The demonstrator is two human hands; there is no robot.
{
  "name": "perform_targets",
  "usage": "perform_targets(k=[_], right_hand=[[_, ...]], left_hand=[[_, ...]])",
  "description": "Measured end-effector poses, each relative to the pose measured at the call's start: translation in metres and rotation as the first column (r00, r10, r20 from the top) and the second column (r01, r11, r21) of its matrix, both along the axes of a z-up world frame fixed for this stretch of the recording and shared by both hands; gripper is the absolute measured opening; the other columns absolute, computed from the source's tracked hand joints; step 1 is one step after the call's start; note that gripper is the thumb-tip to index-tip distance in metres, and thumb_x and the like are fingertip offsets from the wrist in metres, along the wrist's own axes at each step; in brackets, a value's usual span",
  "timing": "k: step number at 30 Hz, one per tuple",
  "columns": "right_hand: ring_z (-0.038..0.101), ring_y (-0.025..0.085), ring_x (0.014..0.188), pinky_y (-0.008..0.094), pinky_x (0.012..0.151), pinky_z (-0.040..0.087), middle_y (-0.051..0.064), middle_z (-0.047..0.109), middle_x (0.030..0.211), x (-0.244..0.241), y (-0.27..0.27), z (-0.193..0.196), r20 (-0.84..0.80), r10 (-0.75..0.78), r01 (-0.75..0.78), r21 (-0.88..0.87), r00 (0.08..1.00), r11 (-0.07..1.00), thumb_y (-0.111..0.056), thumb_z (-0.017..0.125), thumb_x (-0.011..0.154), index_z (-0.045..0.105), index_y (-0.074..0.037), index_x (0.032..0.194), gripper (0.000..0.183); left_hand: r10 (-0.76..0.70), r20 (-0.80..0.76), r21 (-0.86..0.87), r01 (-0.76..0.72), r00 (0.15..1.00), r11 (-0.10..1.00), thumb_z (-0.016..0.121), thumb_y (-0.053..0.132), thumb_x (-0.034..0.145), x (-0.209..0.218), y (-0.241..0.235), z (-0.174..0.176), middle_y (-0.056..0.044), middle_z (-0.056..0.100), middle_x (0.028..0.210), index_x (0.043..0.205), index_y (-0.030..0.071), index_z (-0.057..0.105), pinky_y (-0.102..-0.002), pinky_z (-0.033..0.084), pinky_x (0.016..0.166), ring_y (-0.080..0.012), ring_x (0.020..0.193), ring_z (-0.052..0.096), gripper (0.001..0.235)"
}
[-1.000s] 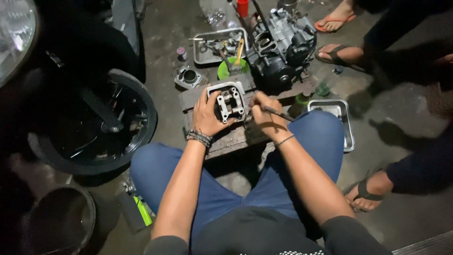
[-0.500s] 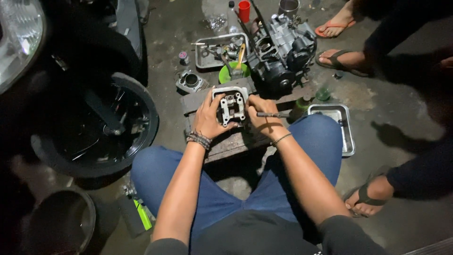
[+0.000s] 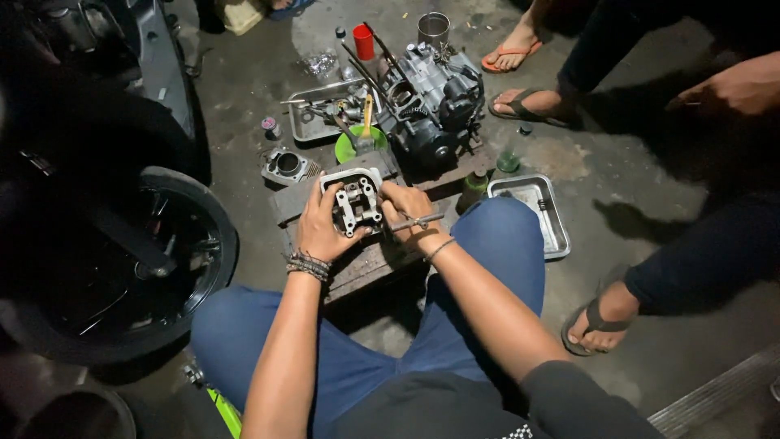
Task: Cleaning the ports of a motorcycle cylinder head using a small metal scraping tool
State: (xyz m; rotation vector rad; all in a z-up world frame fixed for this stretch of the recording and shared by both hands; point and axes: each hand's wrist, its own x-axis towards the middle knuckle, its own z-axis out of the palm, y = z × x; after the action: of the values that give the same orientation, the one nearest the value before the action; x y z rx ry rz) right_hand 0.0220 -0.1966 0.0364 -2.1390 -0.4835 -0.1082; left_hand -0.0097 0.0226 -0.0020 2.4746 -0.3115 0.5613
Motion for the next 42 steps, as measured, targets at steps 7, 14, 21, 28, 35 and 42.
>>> perform_targets(k=[7, 14, 21, 28, 35, 42], right_hand=[[0.067, 0.037, 0.071, 0.045, 0.071, 0.057, 0.011, 0.069, 0.071, -0.008, -0.014, 0.007, -0.031, 0.027, -0.026, 0.035, 0.999, 0.999, -0.014, 0.05, 0.088, 0.066, -0.016, 0.086, 0.016], [0.069, 0.042, 0.086, 0.052, 0.076, 0.056, 0.015, 0.07, 0.082, -0.005, 0.001, 0.005, 0.033, 0.066, -0.064, -0.078, 0.997, 0.995, -0.013, 0.051, 0.093, 0.06, -0.015, 0.094, 0.01], [0.066, 0.042, 0.077, 0.047, 0.071, 0.054, 0.012, 0.065, 0.074, -0.018, -0.012, -0.007, -0.001, 0.135, -0.134, -0.058, 0.991, 0.989, -0.018, 0.046, 0.091, 0.059, -0.015, 0.09, 0.014], [0.068, 0.045, 0.083, 0.053, 0.076, 0.053, 0.019, 0.069, 0.078, -0.012, -0.012, 0.006, -0.147, 0.037, -0.059, -0.15, 0.988, 0.987, -0.014, 0.049, 0.089, 0.067, -0.009, 0.089, 0.018], [0.067, 0.037, 0.072, 0.044, 0.071, 0.054, 0.012, 0.067, 0.068, -0.007, 0.001, 0.013, 0.046, -0.003, -0.007, 0.202, 0.999, 0.979, -0.008, 0.045, 0.088, 0.068, -0.014, 0.087, 0.023], [0.066, 0.038, 0.071, 0.045, 0.067, 0.053, 0.015, 0.067, 0.071, 0.004, 0.01, -0.001, 0.106, 0.035, -0.054, 0.183, 0.994, 0.982, -0.005, 0.045, 0.088, 0.064, -0.012, 0.086, 0.02]], left_hand=[[0.009, 0.024, -0.031, -0.008, 1.0, 0.999, 0.093, 0.058, 0.055, 0.001, -0.002, -0.001, -0.026, 0.042, 0.153, 0.14, 0.018, 0.054, -0.054, 0.047, 0.104, -0.0493, 0.13, 0.053, 0.101], [-0.001, 0.055, -0.004, 0.001, 0.998, 1.0, 0.092, 0.056, 0.057, -0.001, -0.004, 0.004, -0.028, 0.042, 0.152, 0.139, 0.016, 0.054, -0.054, 0.048, 0.103, -0.0504, 0.129, 0.054, 0.1], [-0.013, 0.051, -0.018, 0.014, 0.999, 1.0, 0.093, 0.056, 0.057, 0.001, 0.001, -0.005, -0.029, 0.043, 0.151, 0.139, 0.016, 0.054, -0.055, 0.05, 0.101, -0.0516, 0.124, 0.058, 0.099], [0.007, 0.062, -0.007, -0.007, 0.998, 1.0, 0.094, 0.053, 0.056, 0.0, 0.002, -0.004, -0.026, 0.043, 0.151, 0.141, 0.018, 0.053, -0.053, 0.051, 0.1, -0.0497, 0.124, 0.058, 0.1], [-0.029, 0.042, -0.022, 0.029, 0.999, 0.999, 0.095, 0.052, 0.058, -0.003, 0.001, 0.006, -0.028, 0.041, 0.152, 0.14, 0.017, 0.053, -0.054, 0.05, 0.104, -0.0507, 0.129, 0.055, 0.099], [-0.028, 0.025, -0.022, 0.029, 0.999, 0.999, 0.093, 0.053, 0.06, -0.004, 0.002, 0.004, -0.026, 0.039, 0.154, 0.142, 0.017, 0.052, -0.054, 0.049, 0.105, -0.0497, 0.131, 0.053, 0.098]])
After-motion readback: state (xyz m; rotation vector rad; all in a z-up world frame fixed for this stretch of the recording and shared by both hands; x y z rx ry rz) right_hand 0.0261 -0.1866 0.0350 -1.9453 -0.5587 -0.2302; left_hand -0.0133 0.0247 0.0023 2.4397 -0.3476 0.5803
